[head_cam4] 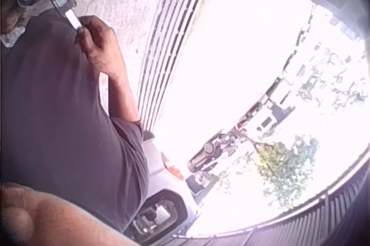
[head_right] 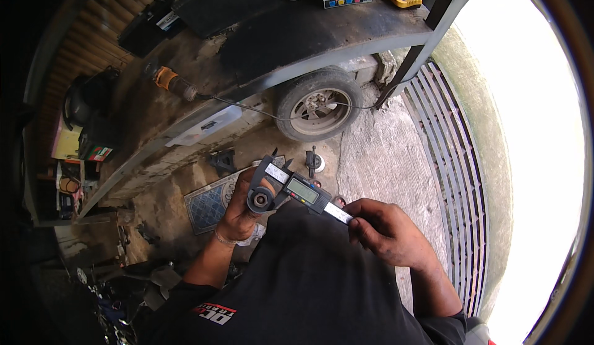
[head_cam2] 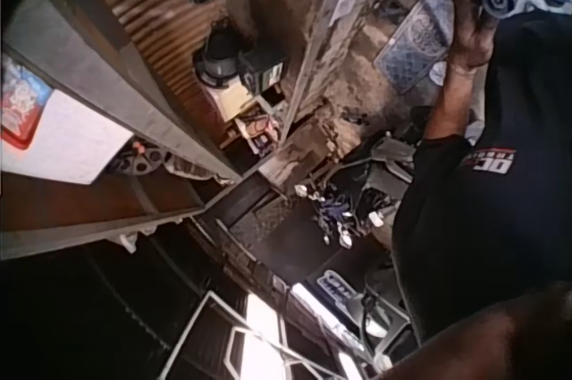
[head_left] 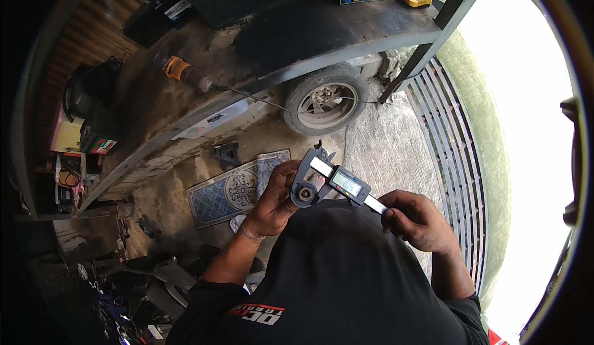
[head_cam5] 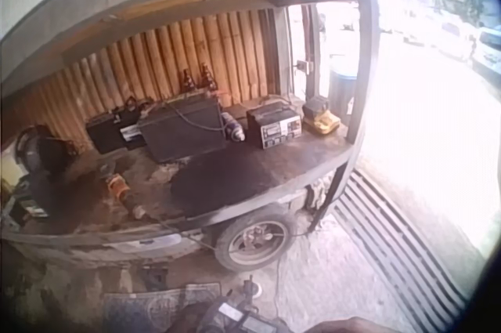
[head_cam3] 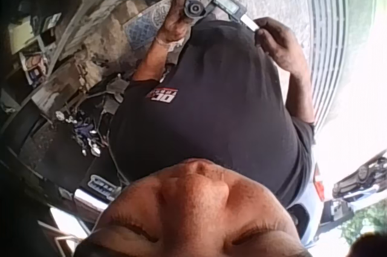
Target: The person uses an angle grinder to smooth a small metal part, then measures it with a digital caliper. The person holds the part with one hand while operating the grinder with the other, then switches to the caliper to take a measurement.
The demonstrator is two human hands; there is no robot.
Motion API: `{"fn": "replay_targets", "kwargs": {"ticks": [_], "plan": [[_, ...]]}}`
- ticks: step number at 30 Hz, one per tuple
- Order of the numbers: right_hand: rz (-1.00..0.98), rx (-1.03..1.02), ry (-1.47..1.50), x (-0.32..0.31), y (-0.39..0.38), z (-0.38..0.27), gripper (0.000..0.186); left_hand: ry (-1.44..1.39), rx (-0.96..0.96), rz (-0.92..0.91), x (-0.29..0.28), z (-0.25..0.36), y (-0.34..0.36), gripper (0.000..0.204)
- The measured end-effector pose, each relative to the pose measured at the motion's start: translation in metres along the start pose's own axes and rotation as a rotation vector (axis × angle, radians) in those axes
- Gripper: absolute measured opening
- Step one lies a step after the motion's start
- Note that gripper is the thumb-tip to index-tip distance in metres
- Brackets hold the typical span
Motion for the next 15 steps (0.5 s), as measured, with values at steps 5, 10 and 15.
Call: {"fn": "replay_targets", "kwargs": {"ticks": [5, 10, 15], "plan": [[-0.012, -0.02, 0.017, -0.003, -0.001, 0.002, 0.021, 0.017, -0.038, 0.015, 0.004, 0.001, 0.001, 0.066], [-0.01, -0.047, 0.132, -0.011, 0.001, 0.02, 0.022, 0.02, -0.084, 0.122, 0.01, -0.006, -0.001, 0.057], [0.143, -0.16, 0.343, -0.032, 0.017, 0.04, 0.024, -0.094, -0.348, 0.3, 0.007, -0.02, -0.007, 0.051]]}}
Point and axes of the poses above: each hand's wrist, its own y-axis towards the middle knuckle, its own x-axis out of the palm, z = x × y, the point moved 3 cm from there along y, towards the middle knuckle, and after that the axes turned 3 degrees about -x, right-handed, at the moved point
